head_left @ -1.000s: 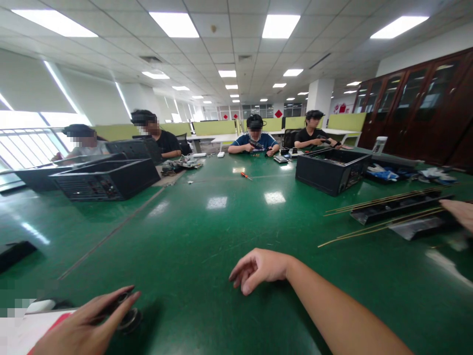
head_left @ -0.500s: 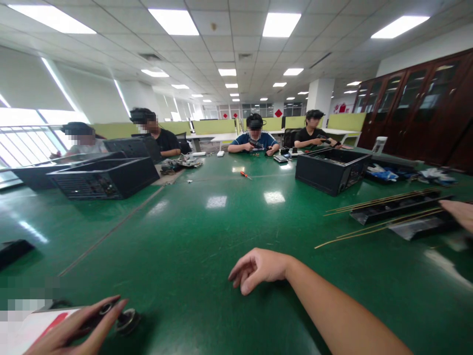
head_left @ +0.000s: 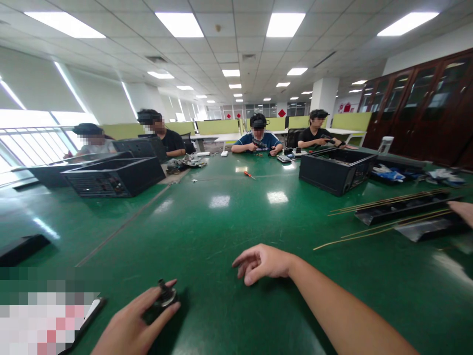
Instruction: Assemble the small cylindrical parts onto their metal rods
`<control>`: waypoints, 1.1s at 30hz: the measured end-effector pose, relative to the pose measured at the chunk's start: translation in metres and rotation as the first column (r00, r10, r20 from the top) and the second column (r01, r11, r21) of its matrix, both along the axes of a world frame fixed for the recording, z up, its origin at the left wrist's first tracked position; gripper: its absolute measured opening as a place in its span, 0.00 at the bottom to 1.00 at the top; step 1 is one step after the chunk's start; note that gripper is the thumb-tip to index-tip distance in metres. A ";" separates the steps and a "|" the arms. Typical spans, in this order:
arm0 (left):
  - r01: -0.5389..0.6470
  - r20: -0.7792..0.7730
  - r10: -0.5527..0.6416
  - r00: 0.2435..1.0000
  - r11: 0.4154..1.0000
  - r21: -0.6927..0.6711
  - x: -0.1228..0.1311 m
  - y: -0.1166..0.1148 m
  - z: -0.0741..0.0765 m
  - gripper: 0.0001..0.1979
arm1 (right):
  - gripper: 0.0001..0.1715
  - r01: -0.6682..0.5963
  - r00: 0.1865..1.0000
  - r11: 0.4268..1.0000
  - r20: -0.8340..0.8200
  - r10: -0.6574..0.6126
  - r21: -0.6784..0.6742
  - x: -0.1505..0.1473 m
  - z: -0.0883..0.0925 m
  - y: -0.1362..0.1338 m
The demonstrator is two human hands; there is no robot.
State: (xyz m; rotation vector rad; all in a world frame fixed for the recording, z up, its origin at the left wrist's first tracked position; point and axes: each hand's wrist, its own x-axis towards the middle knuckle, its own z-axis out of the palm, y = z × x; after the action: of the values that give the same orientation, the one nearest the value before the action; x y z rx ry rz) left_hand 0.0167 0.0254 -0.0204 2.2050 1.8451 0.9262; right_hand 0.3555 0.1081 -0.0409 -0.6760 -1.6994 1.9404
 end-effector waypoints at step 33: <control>0.508 0.187 -0.500 0.846 0.861 0.004 0.135 0.088 -0.009 0.23 | 0.07 0.287 0.800 0.601 0.159 -0.579 0.746 -0.005 -0.002 -0.004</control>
State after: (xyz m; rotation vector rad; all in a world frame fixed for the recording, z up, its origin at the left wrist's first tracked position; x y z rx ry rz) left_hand 0.1516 0.1138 -0.0299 2.3087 1.0999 0.9194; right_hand 0.3502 0.1043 -0.0432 -1.0885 -2.0424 0.7256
